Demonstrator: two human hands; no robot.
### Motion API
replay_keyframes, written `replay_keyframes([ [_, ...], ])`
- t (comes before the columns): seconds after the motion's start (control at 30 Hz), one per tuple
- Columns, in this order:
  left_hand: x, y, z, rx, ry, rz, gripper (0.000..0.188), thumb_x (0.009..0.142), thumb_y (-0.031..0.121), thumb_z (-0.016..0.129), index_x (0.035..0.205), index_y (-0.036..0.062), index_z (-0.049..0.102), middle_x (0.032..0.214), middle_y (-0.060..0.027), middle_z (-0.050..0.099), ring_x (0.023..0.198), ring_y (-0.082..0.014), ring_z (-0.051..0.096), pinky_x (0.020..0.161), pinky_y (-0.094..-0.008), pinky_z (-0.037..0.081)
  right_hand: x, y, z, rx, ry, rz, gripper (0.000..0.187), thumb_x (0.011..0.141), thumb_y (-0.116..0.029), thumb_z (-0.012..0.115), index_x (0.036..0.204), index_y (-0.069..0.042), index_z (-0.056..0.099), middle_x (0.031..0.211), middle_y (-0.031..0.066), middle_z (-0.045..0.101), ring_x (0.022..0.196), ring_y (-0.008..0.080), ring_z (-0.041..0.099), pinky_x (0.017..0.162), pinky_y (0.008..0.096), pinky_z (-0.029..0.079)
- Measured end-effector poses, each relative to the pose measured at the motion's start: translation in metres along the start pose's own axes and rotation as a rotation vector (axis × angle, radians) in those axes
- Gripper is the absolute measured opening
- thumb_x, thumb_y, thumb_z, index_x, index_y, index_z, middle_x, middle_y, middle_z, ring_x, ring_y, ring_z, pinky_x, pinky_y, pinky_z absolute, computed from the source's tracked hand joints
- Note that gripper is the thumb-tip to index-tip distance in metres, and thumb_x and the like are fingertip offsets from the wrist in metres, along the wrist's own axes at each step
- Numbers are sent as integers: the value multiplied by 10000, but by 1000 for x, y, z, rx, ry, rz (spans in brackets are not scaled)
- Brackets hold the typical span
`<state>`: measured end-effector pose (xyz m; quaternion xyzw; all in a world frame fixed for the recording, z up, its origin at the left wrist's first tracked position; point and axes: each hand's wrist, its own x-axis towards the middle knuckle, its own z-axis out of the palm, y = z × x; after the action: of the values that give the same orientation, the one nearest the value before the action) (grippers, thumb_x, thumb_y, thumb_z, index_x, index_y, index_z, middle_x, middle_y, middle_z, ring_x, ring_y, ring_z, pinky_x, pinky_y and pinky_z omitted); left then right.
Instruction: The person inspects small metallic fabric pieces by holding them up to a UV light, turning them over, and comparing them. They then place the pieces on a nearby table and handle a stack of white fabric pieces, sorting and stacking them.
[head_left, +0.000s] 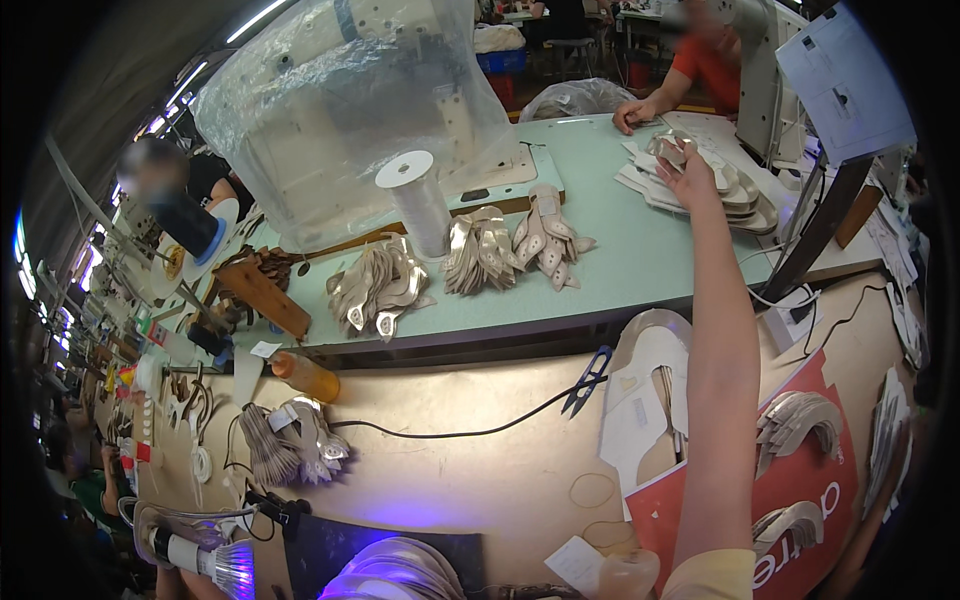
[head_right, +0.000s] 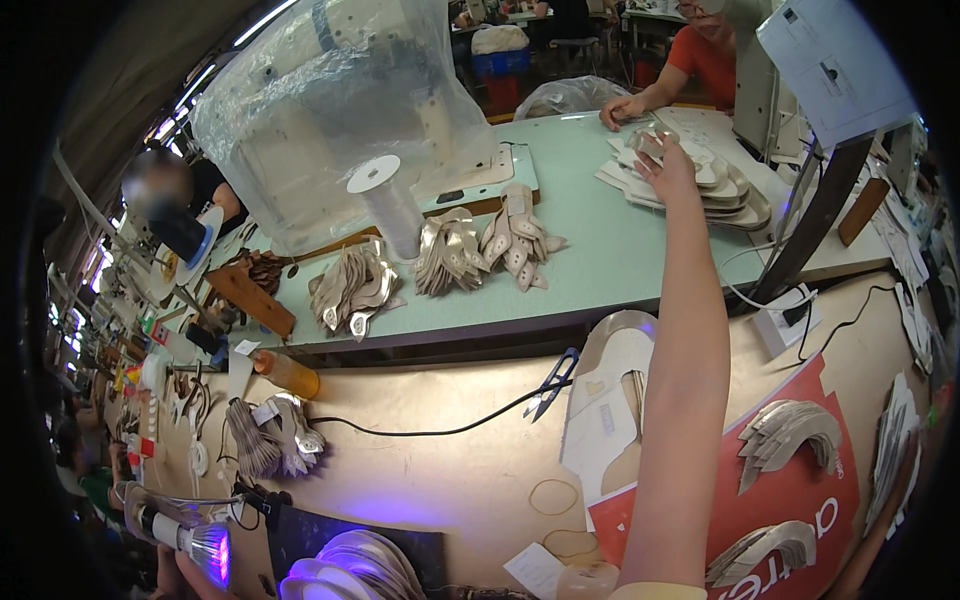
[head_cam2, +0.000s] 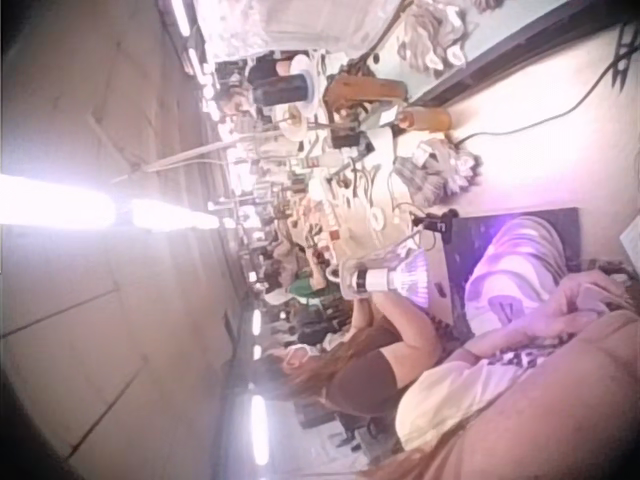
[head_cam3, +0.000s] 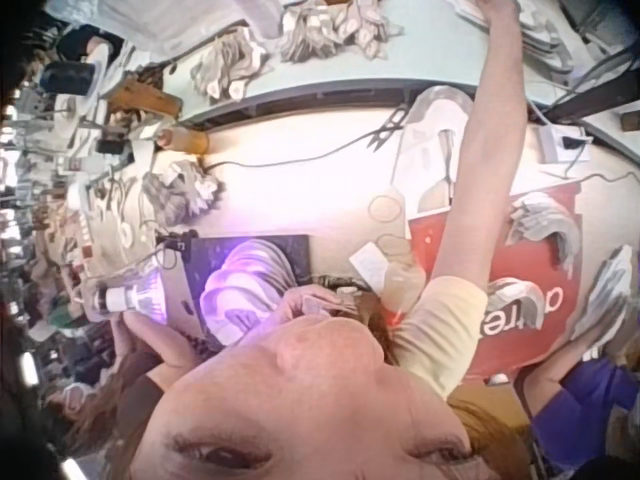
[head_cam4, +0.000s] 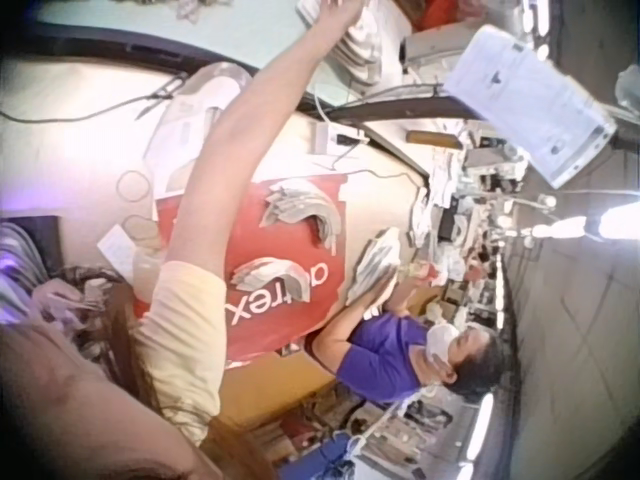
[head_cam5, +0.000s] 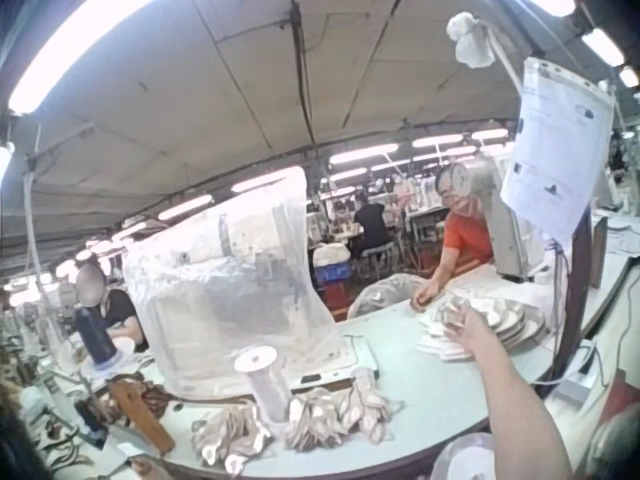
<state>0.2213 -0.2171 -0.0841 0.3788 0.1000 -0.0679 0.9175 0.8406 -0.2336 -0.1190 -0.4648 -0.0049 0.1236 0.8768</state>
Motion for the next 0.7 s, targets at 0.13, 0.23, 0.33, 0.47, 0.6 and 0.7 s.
replay_keyframes([
  [0.13, 1, -4, -2, 11, 13, -10, 507, 823, 241, 710, 1219, 16, 486, 1132, -65, 596, 977, -115, 561, 840, -263, 445, 0, 1, -1, -15, -29, -17, 376, 1014, -294, 336, 1336, -114, 410, 1249, 79, 531, 1054, 246, 536, 932, 412, 448],
  [0.23, 1, -5, -3, 19, 20, -11, 508, 824, 238, 708, 1221, 15, 485, 1134, -65, 594, 984, -117, 560, 846, -265, 443, 0, -1, -5, -5, -38, -32, 376, 1017, -304, 326, 1331, -121, 417, 1246, 79, 526, 1055, 234, 539, 922, 401, 449],
  [0.33, 1, -6, -2, 19, 32, -8, 509, 824, 235, 707, 1224, 14, 484, 1136, -66, 593, 991, -119, 558, 852, -267, 441, -1, -5, -9, -9, -22, -14, 375, 1019, -317, 319, 1321, -123, 428, 1237, 80, 523, 1053, 227, 544, 920, 397, 447],
  [0.47, -4, -5, -2, 29, 34, 2, 510, 824, 231, 705, 1228, 12, 482, 1139, -66, 591, 1000, -121, 556, 861, -269, 439, -2, -9, -10, -23, -21, -8, 370, 1021, -314, 312, 1303, -114, 444, 1217, 80, 525, 1046, 225, 551, 925, 400, 443],
  [0.6, -12, 0, -1, 35, 37, 31, 511, 824, 227, 703, 1231, 11, 481, 1141, -67, 589, 1010, -124, 554, 869, -271, 437, -1, -9, -9, -17, -24, 12, 364, 1021, -305, 307, 1283, -103, 460, 1204, 79, 525, 1041, 226, 560, 925, 402, 445],
  [0.7, -15, 2, -1, 43, 42, 34, 513, 825, 224, 702, 1234, 9, 480, 1143, -67, 587, 1017, -125, 553, 875, -273, 435, 1, -9, -7, -35, -44, 14, 364, 1020, -309, 309, 1276, -103, 466, 1206, 87, 521, 1053, 230, 559, 935, 405, 443],
])
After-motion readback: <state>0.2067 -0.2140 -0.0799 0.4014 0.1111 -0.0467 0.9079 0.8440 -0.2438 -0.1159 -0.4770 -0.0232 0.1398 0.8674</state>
